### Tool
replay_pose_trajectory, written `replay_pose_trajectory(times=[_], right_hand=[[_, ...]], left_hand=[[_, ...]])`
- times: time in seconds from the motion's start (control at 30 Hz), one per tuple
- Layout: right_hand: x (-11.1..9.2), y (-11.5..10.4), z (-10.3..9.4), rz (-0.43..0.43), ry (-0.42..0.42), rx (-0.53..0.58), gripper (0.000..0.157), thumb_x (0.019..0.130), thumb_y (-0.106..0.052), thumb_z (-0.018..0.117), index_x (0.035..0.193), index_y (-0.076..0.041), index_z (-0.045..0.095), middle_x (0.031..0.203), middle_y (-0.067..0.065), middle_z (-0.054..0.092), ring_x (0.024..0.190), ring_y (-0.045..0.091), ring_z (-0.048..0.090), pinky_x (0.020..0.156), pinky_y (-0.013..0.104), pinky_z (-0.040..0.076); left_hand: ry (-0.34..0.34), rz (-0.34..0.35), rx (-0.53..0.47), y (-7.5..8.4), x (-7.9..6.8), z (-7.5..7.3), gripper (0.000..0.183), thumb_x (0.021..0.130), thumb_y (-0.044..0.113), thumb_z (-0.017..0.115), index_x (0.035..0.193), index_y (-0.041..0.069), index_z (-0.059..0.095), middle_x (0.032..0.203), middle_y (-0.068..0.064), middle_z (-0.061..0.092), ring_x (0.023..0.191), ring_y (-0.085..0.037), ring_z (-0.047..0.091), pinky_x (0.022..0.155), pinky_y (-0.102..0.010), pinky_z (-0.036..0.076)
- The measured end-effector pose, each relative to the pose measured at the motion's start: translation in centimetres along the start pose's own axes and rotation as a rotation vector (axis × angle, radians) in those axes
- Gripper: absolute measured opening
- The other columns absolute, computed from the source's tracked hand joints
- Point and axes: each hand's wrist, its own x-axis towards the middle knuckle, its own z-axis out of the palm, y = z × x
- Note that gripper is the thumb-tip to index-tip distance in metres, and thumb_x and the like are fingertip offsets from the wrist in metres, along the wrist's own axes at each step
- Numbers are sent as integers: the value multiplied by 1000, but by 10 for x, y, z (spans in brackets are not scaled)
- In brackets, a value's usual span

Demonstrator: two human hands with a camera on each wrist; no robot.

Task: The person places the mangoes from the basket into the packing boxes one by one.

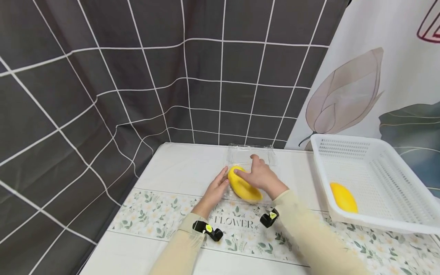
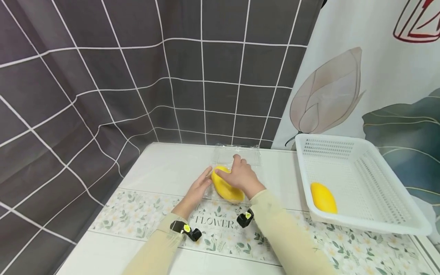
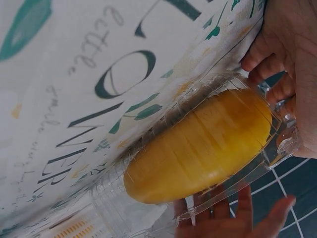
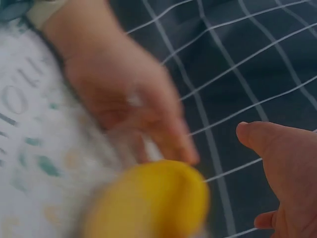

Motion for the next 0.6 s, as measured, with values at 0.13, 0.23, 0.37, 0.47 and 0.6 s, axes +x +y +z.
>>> replay_pose_trajectory(times=[0.13,0.23,0.37,0.47,0.6], right_hand=[[2,2,-41,-49,32,8,107,72,-75,51,142,-1,18,138,28,33,121,43,38,96,58,35],[3,9,-74,-68,56,2,106,74,-72,52,142,0,16,138,30,30,122,45,35,97,58,33],[4,26,-113,-90,66,12,97,81,-60,55,141,4,14,132,33,33,120,45,35,96,58,33],[3,44,-136,-87,51,32,92,84,-54,55,139,7,13,126,36,36,116,45,38,93,57,35],[-1,72,-159,-36,39,25,94,86,-55,51,139,10,10,124,39,32,114,48,36,90,60,35]], left_hand=[[4,-2,4,1,1,0,51,96,36,40,143,42,22,143,12,33,129,-10,33,109,-42,22],[7,4,-6,1,2,0,51,96,35,41,144,41,23,144,12,32,129,-11,33,109,-41,22],[9,12,-29,-1,2,1,52,96,34,42,144,38,23,144,12,31,130,-11,32,109,-40,22],[11,10,-38,-1,1,2,52,97,32,41,145,37,23,145,11,31,130,-11,32,109,-39,21],[7,8,-45,-1,0,2,52,97,32,42,145,37,23,144,10,32,130,-12,32,109,-40,21]])
